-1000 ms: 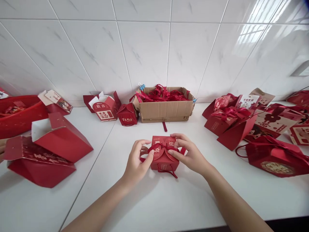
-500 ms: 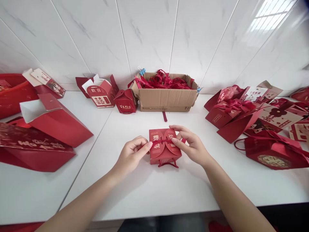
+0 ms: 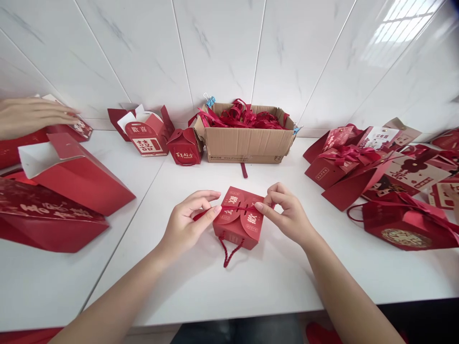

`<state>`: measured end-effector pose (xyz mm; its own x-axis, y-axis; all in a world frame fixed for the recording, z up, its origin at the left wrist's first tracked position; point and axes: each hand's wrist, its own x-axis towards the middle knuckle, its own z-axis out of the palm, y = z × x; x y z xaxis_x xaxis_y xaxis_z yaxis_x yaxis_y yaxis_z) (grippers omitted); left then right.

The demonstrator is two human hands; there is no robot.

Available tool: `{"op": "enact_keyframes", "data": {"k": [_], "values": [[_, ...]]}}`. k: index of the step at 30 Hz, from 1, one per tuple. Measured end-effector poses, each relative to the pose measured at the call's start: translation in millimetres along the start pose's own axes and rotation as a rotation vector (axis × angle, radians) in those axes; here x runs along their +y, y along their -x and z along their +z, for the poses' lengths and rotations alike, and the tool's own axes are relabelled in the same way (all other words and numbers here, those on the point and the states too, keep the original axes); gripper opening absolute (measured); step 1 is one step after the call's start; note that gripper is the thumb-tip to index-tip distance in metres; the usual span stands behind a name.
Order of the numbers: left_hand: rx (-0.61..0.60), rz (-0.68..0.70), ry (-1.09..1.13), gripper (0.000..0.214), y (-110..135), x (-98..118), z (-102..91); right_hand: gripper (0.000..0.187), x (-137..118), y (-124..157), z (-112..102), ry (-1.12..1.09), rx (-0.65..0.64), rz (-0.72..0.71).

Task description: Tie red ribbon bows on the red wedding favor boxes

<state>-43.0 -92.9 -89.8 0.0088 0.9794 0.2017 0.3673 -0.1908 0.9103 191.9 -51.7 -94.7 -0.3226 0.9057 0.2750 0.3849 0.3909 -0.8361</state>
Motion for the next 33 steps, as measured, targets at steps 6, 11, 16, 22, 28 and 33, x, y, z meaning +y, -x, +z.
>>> {"op": "enact_keyframes", "data": {"k": [6, 11, 16, 22, 28, 33], "values": [[0.053, 0.131, -0.138, 0.029, 4, 1, 0.8, 0.042, -2, 2, -20, -0.069, -0.210, 0.185], [0.066, 0.220, -0.243, 0.029, 6, 3, 2.5, 0.042, -1, 3, -33, -0.085, -0.312, 0.230], [0.073, 0.233, -0.245, 0.029, 5, 5, 1.3, 0.042, 1, 3, -32, -0.051, -0.273, 0.166], [0.054, 0.219, -0.188, 0.032, 5, 3, 0.1, 0.040, 5, 1, -32, -0.135, -0.485, 0.303], [0.089, 0.307, -0.235, 0.029, 8, -3, 4.2, 0.035, 3, 1, -39, -0.345, -0.733, 0.298], [0.117, 0.374, -0.265, 0.029, 9, -5, 7.5, 0.023, -1, 4, -40, -0.399, -0.503, 0.032]]}}
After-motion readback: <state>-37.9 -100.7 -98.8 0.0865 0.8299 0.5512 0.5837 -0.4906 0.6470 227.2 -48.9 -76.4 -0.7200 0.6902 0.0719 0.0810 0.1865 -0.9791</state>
